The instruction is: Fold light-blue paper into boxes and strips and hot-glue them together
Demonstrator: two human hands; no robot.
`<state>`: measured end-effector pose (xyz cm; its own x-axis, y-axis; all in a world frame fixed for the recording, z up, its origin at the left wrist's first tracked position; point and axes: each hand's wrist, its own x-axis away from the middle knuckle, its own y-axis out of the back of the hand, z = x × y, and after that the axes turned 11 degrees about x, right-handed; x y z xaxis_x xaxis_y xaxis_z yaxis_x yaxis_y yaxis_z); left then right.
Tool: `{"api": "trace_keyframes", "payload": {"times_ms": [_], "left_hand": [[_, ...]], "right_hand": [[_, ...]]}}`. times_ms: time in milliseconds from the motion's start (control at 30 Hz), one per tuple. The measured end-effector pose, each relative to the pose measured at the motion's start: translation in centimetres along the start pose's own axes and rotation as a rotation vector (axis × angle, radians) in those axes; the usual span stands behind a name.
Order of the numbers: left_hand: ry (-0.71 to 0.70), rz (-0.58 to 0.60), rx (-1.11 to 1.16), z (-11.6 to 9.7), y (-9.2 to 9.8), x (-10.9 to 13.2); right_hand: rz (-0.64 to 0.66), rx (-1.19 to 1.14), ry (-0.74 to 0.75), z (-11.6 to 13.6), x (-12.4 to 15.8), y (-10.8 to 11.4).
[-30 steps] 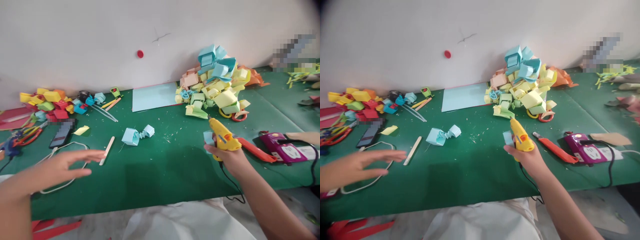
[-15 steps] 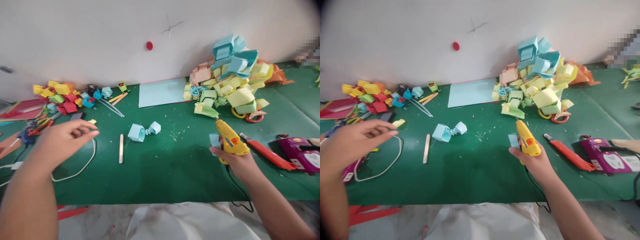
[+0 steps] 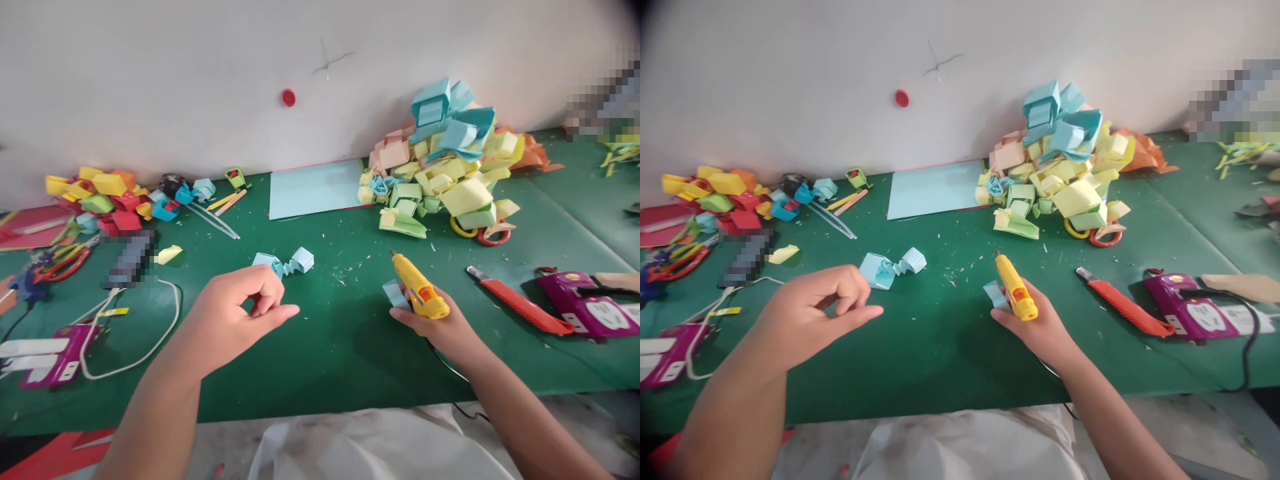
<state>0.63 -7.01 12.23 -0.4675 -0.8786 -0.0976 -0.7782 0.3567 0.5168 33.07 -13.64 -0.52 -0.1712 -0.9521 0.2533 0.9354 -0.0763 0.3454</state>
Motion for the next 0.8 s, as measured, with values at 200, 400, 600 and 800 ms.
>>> {"api": "trace_keyframes", "payload": {"times_ms": [200,400,600,800], "left_hand": [[0.011,0.058,0.036,-0.4,-1.3,-0.1],[0.084,0.062,0.124,-0.5,-3.1,-0.8],[0.150,0.023,0.182,-0.4,-4.5,-1.8],[0.139,-0.100,0.233,-0.3,-6.4,-2.1]], "right_hand": [[-0.001,0.031,0.017,0.2,0.1,-0.1],[0.078,0.258,0.139,1.4,0.4,0.3],[0.079,0.480,0.310,1.0,0.4,0.6],[-0.049,0.361,0.254,1.0,0.8,0.4]]}}
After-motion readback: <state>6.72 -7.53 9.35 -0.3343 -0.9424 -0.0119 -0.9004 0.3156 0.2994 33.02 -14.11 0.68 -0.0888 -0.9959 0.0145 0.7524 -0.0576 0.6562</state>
